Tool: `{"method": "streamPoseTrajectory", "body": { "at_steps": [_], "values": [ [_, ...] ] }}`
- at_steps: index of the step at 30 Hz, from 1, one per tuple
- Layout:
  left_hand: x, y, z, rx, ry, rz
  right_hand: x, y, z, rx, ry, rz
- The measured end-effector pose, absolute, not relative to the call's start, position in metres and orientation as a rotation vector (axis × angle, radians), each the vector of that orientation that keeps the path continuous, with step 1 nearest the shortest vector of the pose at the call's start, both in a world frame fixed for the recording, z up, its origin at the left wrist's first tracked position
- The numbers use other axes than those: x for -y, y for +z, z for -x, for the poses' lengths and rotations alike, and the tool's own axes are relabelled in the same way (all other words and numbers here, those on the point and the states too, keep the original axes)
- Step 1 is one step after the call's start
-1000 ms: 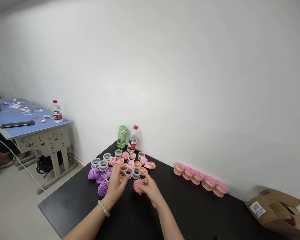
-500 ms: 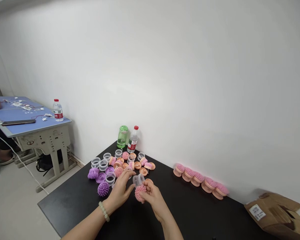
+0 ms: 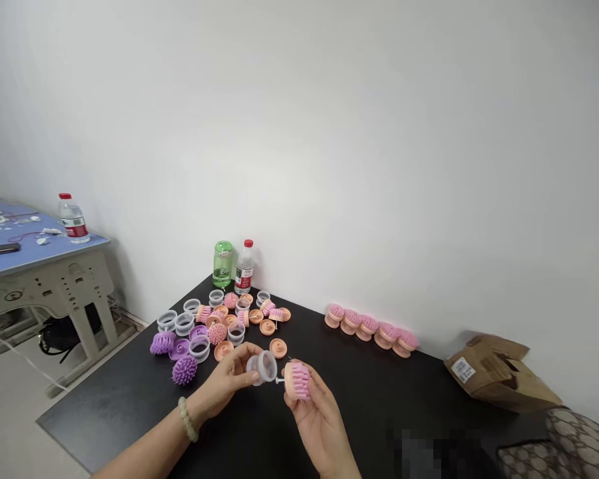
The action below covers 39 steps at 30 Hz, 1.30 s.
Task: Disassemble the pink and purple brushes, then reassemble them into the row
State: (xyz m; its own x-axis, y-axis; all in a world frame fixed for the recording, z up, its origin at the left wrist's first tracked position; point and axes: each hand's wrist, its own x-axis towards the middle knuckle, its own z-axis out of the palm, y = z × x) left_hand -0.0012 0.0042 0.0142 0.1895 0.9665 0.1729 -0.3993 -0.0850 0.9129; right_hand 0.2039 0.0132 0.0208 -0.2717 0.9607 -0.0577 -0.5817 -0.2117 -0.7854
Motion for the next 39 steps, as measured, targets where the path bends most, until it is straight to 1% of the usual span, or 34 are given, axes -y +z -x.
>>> {"method": "streamPoseTrajectory", "body": {
  "at_steps": [3, 8, 24, 30, 36, 39],
  "values": [
    [-0.002, 0.013, -0.003, -0.686, 1.241, -1.142, -0.013, 0.020, -0.203, 0.781, 1.673, 0.678],
    [-0.001, 0.010, -0.009, -0.640, 1.202, -1.165, -0.011, 0.018, -0.198, 0.937, 1.572, 0.706],
    [0.002, 0.014, -0.008, -0.661, 1.225, -1.214, -0.001, 0.004, -0.196, 1.247, 1.428, 0.846],
    [0.001, 0.013, -0.007, -0.675, 1.195, -1.229, -0.004, -0.002, -0.202, 1.487, 1.219, 0.888],
    [0.002, 0.010, -0.007, -0.695, 1.200, -1.281, -0.005, -0.004, -0.205, 1.385, 1.198, 0.880],
    [0.000, 0.006, -0.005, -0.782, 1.225, -1.368, -0.006, -0.003, -0.206, 1.449, 1.163, 0.871]
  ]
}}
